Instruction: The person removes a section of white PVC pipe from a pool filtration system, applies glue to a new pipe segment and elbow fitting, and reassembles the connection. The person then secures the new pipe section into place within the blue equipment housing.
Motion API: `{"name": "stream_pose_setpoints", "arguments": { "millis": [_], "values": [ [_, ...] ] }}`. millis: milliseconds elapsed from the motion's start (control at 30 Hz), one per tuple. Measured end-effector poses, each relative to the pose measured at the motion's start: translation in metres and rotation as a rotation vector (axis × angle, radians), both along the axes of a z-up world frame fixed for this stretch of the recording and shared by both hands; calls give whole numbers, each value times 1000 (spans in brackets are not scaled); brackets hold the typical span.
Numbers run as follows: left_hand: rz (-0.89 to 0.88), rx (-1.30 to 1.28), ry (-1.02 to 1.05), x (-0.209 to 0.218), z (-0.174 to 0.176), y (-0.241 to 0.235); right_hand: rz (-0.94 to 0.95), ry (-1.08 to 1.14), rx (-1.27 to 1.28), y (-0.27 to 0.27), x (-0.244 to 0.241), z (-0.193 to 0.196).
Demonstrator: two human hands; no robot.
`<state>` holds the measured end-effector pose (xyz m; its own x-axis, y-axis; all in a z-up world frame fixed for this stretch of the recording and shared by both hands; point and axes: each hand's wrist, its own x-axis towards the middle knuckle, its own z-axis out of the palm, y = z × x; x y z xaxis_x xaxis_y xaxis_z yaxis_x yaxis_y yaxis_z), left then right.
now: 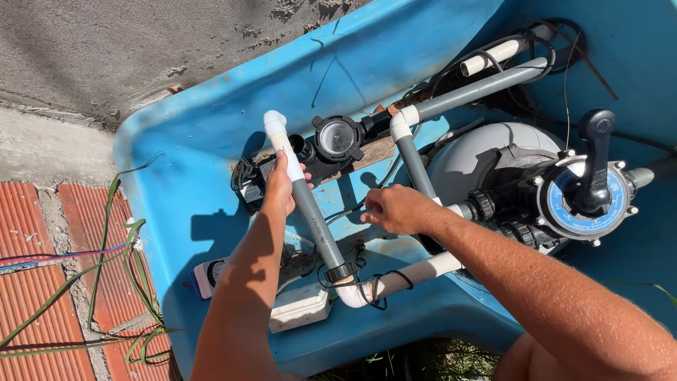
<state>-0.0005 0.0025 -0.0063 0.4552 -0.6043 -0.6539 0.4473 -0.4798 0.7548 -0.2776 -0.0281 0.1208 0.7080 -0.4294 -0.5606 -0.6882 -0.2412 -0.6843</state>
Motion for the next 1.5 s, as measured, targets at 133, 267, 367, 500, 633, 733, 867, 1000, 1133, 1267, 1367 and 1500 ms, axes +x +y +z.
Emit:
{"name": "stream_pose_setpoints", "arguments": {
  "millis": [133, 267, 367, 500, 633, 733, 867, 1000, 1133, 1267, 1367, 1500],
  "values": [
    [19, -8, -10, 1, -7, 1, -2, 1, 6, 1, -1, 3],
    [40, 48, 19, 9, -13, -3, -3, -3, -11, 1, -2, -1],
    [26, 80, 54, 13, -6, -1, 22, 11, -22, 6, 0, -9],
    [-22, 72, 102, 11, 32, 1, -23, 12, 28, 16, 13, 2],
    [-48, 59, 123, 16, 18, 4, -103, -42, 114, 44, 63, -13],
    [-59, 65, 119, 16, 17, 4, -255, -114, 220, 53, 99, -35],
    [-25, -7, 89, 15, 5, 4, -590, -238, 423, 43, 138, -76],
    [-7, -55, 75, 17, -10, 11, -835, -485, 758, 45, 159, -115],
    [-11, -43, 77, 10, -3, 11, -837, -527, 776, 45, 157, -120],
    [-39, -69, 90, 18, -1, 21, -670, -426, 531, 47, 158, -93],
    [-47, -73, 71, 10, 3, 15, -653, -365, 435, 44, 158, -97],
    [-163, 72, -110, 8, -6, 11, -558, -204, 286, 44, 159, -83]
  ]
}}
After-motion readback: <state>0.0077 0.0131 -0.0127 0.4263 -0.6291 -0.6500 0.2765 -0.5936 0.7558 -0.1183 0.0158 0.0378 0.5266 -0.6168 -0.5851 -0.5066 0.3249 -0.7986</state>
